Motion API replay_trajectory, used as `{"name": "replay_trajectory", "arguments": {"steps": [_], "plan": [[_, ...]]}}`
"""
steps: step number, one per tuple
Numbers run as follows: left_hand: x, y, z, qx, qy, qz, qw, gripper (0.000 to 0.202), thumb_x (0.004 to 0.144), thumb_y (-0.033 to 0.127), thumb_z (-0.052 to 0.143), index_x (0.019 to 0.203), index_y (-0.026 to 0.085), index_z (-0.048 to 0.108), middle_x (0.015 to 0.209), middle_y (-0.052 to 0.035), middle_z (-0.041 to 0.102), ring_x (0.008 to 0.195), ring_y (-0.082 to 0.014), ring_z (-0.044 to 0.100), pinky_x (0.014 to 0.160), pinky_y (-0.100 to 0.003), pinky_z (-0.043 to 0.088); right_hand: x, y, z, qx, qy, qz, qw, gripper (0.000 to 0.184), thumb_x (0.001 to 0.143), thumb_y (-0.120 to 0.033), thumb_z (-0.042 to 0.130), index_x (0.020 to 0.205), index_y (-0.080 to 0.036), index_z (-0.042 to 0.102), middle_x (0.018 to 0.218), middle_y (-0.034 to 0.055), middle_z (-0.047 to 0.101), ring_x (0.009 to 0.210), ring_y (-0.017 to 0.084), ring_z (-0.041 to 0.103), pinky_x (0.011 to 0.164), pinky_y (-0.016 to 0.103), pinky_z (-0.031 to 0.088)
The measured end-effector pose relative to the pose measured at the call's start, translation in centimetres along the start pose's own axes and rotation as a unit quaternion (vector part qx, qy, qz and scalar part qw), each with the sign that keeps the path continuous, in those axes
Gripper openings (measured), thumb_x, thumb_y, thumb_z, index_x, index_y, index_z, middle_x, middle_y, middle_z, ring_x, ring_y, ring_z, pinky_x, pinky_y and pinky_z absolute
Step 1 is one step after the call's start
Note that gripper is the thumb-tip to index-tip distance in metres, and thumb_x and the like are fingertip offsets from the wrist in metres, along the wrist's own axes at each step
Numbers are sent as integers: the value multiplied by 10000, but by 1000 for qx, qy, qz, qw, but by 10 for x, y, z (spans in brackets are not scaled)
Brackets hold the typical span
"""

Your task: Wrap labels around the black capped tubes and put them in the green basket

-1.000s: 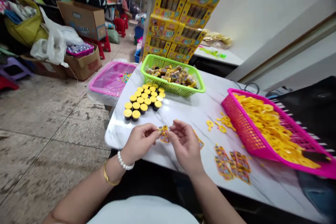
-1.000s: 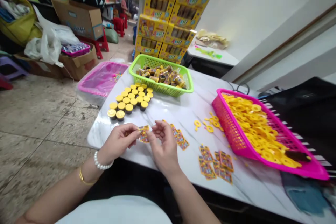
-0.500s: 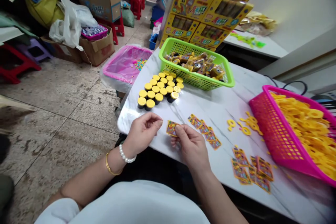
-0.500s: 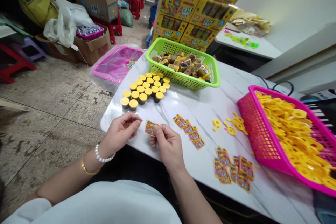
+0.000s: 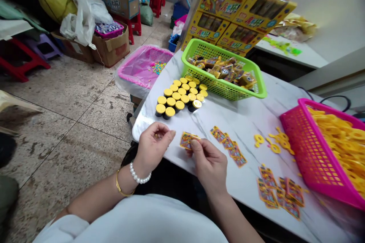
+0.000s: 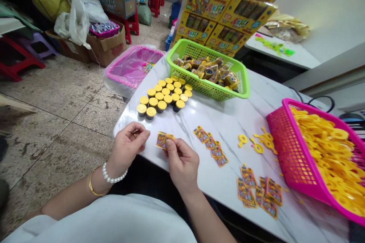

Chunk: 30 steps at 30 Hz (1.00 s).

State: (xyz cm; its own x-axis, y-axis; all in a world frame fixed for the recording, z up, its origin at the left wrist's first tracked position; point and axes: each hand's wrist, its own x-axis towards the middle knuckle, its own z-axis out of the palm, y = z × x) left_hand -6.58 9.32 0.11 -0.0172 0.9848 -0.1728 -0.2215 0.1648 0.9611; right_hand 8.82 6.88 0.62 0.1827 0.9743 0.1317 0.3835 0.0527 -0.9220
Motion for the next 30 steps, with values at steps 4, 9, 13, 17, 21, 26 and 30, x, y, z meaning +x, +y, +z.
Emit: {"name": "replay_trajectory", "arguments": {"steps": [4, 9, 13, 17, 21, 26, 30], "plan": [[-3, 4, -2, -11, -56, -42, 997, 307, 789, 445, 736, 786, 153, 644, 546, 30, 562, 458, -67, 448, 441, -197, 357, 1, 1, 2, -7, 0, -13, 1000, 378, 910, -479, 618, 647, -209, 645, 580, -1, 633, 535, 136, 562, 533, 249, 463], [-5, 5, -4, -29, -44, -32, 998, 297, 765, 424, 766, 820, 150, 666, 613, 18, 589, 523, -76, 495, 484, -202, 408, -2, 9, 8, -35, -8, -50, 998, 310, 926, -424, 620, 719, -205, 688, 638, 5, 652, 568, 140, 582, 571, 260, 474], [-4, 2, -9, -46, -4, -21, 999, 288, 763, 409, 777, 826, 158, 649, 625, 22, 584, 559, -85, 521, 513, -204, 434, -2, 11, 11, -45, -4, -75, 996, 293, 942, -400, 608, 741, -207, 698, 643, 9, 656, 574, 145, 592, 578, 266, 481], [-5, -1, -13, -19, -22, 3, 1000, 237, 782, 373, 767, 782, 148, 693, 701, -21, 650, 664, -119, 594, 600, -233, 487, -1, 10, 13, -75, -16, -126, 989, 247, 952, -336, 609, 762, -207, 700, 651, 6, 664, 571, 135, 594, 580, 259, 487], [-5, -5, -15, -13, -11, 28, 999, 168, 762, 299, 784, 801, 146, 728, 824, -46, 703, 761, -132, 639, 730, -260, 516, 1, 6, 14, -100, -14, -186, 977, 208, 939, -245, 629, 743, -199, 678, 647, -7, 661, 558, 112, 589, 555, 233, 470], [-5, -1, -17, -44, -23, -1, 999, 175, 721, 283, 806, 764, 138, 718, 799, -52, 718, 746, -135, 640, 733, -263, 518, 5, -1, 17, -114, -19, -232, 966, 179, 921, -195, 649, 743, -191, 664, 640, -17, 636, 553, 100, 578, 544, 223, 451], [-4, 4, -21, -74, -22, -38, 996, 206, 701, 286, 818, 804, 133, 727, 740, -32, 699, 586, -81, 556, 555, -210, 454, 8, -7, 19, -115, -53, -245, 961, 196, 914, -180, 655, 719, -186, 643, 618, -24, 602, 544, 91, 553, 536, 216, 437]]}}
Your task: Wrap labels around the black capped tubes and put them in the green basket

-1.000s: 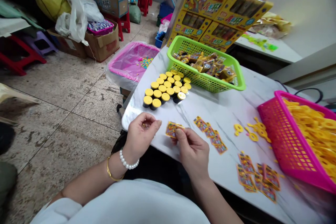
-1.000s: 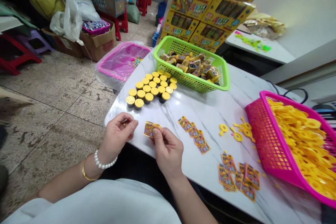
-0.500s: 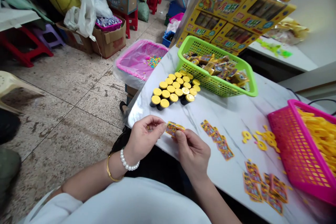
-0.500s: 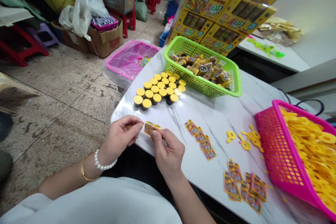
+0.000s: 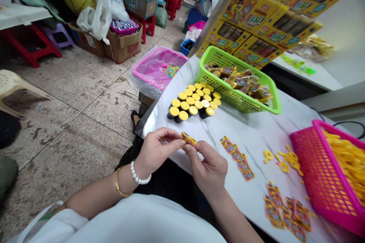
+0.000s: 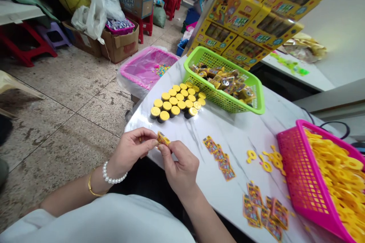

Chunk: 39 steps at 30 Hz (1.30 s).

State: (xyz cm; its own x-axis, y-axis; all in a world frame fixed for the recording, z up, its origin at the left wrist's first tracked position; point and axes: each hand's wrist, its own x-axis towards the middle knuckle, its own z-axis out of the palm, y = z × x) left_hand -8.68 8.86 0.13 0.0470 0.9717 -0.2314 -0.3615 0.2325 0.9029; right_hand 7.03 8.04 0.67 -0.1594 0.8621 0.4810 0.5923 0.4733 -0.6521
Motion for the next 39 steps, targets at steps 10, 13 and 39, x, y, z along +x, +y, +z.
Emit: {"name": "replay_trajectory", "arguments": {"steps": [10, 13, 39], "plan": [[3, 11, -6, -87, -6, -74, 993, 339, 627, 297, 874, 837, 123, 674, 674, 13, 646, 489, -33, 490, 408, -139, 326, 10, -1, 0, -12, -14, -32, 999, 188, 917, -175, 643, 730, -187, 652, 615, -21, 604, 536, 93, 554, 531, 218, 433], [1, 9, -5, -103, 48, -39, 993, 339, 628, 273, 870, 818, 144, 621, 662, 38, 635, 488, -34, 499, 419, -140, 342, 13, 0, 2, -25, -9, 1, 1000, 250, 922, -211, 647, 674, -189, 630, 578, -27, 594, 510, 93, 546, 516, 220, 427], [-3, 7, -11, 60, 60, 113, 990, 118, 747, 276, 802, 767, 170, 754, 825, -37, 670, 756, -138, 616, 698, -251, 504, 18, -8, 5, -73, -49, -68, 994, 335, 954, -246, 606, 624, -197, 569, 520, -39, 525, 449, 79, 476, 464, 214, 376]]}}
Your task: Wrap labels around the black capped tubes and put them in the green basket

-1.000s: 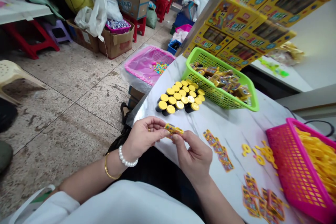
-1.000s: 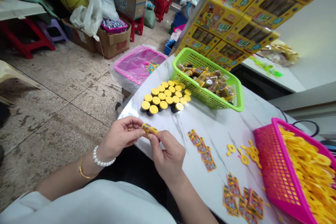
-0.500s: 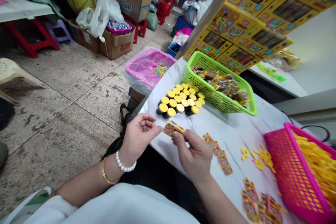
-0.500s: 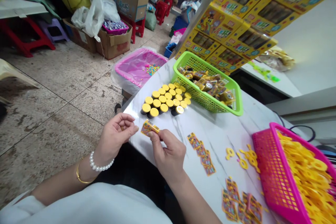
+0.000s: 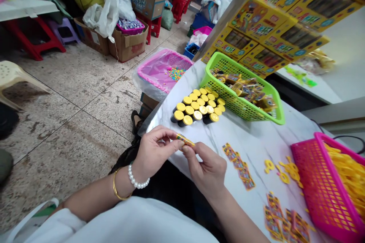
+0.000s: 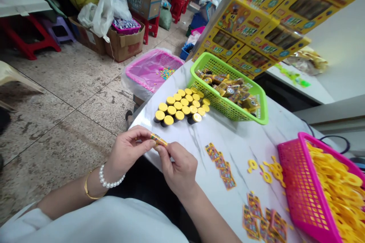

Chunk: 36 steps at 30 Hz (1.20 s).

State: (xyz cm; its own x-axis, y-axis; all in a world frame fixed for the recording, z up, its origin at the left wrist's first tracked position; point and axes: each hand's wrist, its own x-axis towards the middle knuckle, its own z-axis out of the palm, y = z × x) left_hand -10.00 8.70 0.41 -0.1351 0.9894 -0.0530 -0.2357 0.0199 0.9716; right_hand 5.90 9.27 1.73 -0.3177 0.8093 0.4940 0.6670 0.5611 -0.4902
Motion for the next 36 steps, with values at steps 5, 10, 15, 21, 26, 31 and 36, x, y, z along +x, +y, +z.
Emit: {"name": "replay_trajectory", "arguments": {"steps": [5, 10, 15, 21, 26, 31, 36], "plan": [[-1, 4, -2, -32, 32, -54, 998, 129, 690, 251, 823, 678, 162, 731, 678, -17, 665, 614, -113, 571, 591, -232, 472, 16, 11, -6, 16, -21, -33, 999, 241, 971, -327, 584, 785, -199, 669, 634, -1, 639, 508, 101, 557, 498, 225, 438], [-1, 6, -8, -49, 30, -87, 995, 177, 695, 279, 824, 719, 157, 698, 536, 23, 618, 432, -62, 471, 427, -186, 363, 37, 38, 1, -140, 48, -38, 988, 265, 885, -420, 698, 746, -203, 640, 912, 67, 736, 653, 125, 645, 546, 243, 446], [2, 7, -11, -97, 13, -130, 987, 264, 702, 314, 824, 720, 156, 613, 469, 60, 556, 328, -34, 409, 352, -158, 263, 40, 48, 20, -208, 20, -33, 977, 158, 877, -299, 666, 774, -194, 610, 938, 52, 730, 536, 80, 558, 476, 236, 372], [15, 10, -16, -163, -10, -228, 960, 313, 611, 297, 873, 785, 102, 701, 582, 5, 636, 379, -10, 409, 358, -142, 250, 30, 44, -8, 46, 36, 125, 990, 383, 791, -265, 709, 1162, -207, 633, 964, 48, 641, 744, 157, 630, 661, 306, 572], [23, 12, -12, -199, -69, -292, 933, 244, 646, 273, 846, 709, 114, 671, 496, 26, 560, 384, -27, 420, 342, -141, 163, 14, 38, -33, 380, -33, 273, 883, 250, 859, -335, 677, 1087, -238, 707, 876, 48, 721, 655, 176, 678, 662, 380, 607], [26, 9, -4, -232, -85, -312, 917, 227, 647, 234, 838, 723, 111, 663, 575, 15, 598, 395, -13, 414, 344, -136, 164, 6, 28, -28, 447, -5, 294, 845, 303, 782, -434, 766, 1024, -252, 756, 922, 68, 755, 809, 236, 723, 755, 416, 616], [25, 8, -3, -233, -96, -306, 918, 262, 629, 252, 857, 738, 104, 671, 626, 7, 615, 405, 1, 412, 357, -132, 175, 9, 26, -27, 396, -22, 294, 869, 240, 777, -381, 782, 961, -227, 765, 1101, 96, 760, 1049, 270, 714, 911, 418, 588]]}}
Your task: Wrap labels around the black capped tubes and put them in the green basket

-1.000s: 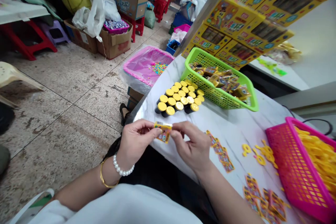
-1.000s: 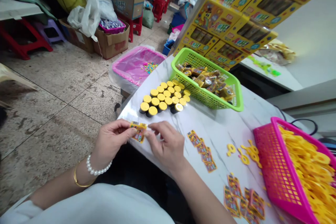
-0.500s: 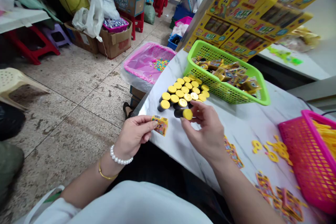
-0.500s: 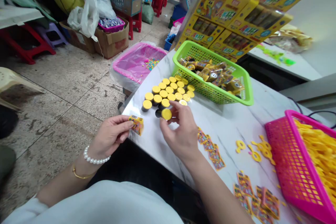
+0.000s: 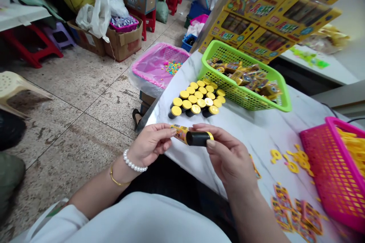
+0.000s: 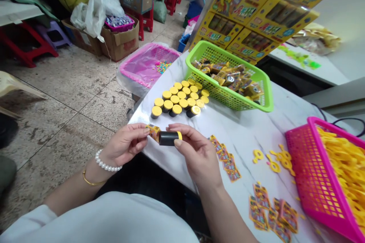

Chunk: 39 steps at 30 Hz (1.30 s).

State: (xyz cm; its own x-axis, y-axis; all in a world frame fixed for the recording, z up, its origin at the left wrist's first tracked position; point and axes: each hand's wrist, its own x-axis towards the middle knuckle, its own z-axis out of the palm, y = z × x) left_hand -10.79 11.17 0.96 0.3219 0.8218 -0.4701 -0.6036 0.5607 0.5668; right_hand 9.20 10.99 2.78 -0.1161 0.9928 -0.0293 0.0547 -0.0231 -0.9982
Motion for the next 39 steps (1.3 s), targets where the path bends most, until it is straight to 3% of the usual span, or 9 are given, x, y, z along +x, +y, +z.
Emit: {"name": "replay_trajectory", "arguments": {"steps": [5, 9, 15, 20, 25, 28, 31, 36, 39], "plan": [[1, -2, -3, 18, -28, 2, 999, 304, 647, 315, 857, 732, 136, 626, 496, 54, 504, 378, -13, 378, 375, -143, 164, -2, -4, 6, -20, -13, 26, 999, 227, 850, -405, 720, 964, -213, 680, 1007, 103, 785, 858, 229, 748, 769, 366, 616], [4, -5, -7, 36, -50, 2, 998, 342, 683, 394, 836, 744, 149, 605, 450, 62, 468, 356, -24, 361, 368, -158, 139, -10, -1, 15, -65, 19, -45, 997, 220, 883, -400, 686, 1006, -223, 642, 891, 65, 766, 770, 190, 737, 703, 306, 612], [3, -5, -7, 54, -39, 11, 998, 345, 699, 420, 819, 784, 138, 640, 473, 49, 498, 347, -23, 358, 367, -169, 137, -18, 13, 16, -190, 76, -174, 963, 245, 862, -288, 720, 1094, -236, 662, 955, 58, 722, 831, 186, 717, 753, 306, 611], [-2, -10, -5, 80, -39, 19, 996, 341, 720, 426, 811, 821, 139, 657, 457, 44, 504, 368, -28, 351, 372, -157, 137, -20, 10, 12, -100, -2, -143, 985, 197, 883, -227, 698, 1074, -249, 656, 1129, 87, 729, 1028, 225, 725, 867, 372, 619], [-8, -15, -3, 104, -3, 125, 987, 341, 723, 309, 831, 988, 158, 681, 805, -20, 661, 587, -51, 528, 488, -144, 374, -21, 4, -1, -76, -17, -154, 985, 301, 825, -153, 755, 1098, -262, 687, 1064, 65, 721, 985, 202, 708, 855, 339, 602], [-8, -11, 0, 135, -45, 142, 980, 450, 659, 217, 862, 1069, 171, 681, 1065, -65, 671, 808, -107, 624, 659, -195, 502, -20, 4, -6, -94, -11, -187, 978, 350, 814, -129, 755, 1123, -286, 708, 1061, 53, 664, 983, 182, 656, 785, 289, 576], [-5, -8, 4, 164, -97, 92, 977, 386, 665, 238, 853, 995, 138, 680, 893, -41, 668, 729, -107, 606, 636, -216, 505, -22, 6, -6, -157, -34, -222, 962, 432, 820, -96, 738, 1191, -314, 699, 1064, 47, 627, 976, 179, 628, 814, 314, 564], [4, -11, 12, 219, -86, 87, 968, 362, 642, 270, 874, 896, 120, 664, 726, 18, 611, 622, -73, 538, 582, -203, 457, -23, 10, -1, -290, -9, -302, 908, 495, 828, -36, 708, 1237, -313, 683, 1070, 43, 644, 951, 171, 654, 842, 323, 571], [8, -14, 15, 230, -91, 83, 965, 406, 638, 308, 879, 935, 127, 668, 745, 12, 630, 610, -74, 530, 572, -209, 459, -21, 11, -2, -301, 0, -297, 906, 534, 821, -70, 737, 1293, -302, 645, 1079, 46, 668, 941, 183, 661, 844, 344, 578]]}}
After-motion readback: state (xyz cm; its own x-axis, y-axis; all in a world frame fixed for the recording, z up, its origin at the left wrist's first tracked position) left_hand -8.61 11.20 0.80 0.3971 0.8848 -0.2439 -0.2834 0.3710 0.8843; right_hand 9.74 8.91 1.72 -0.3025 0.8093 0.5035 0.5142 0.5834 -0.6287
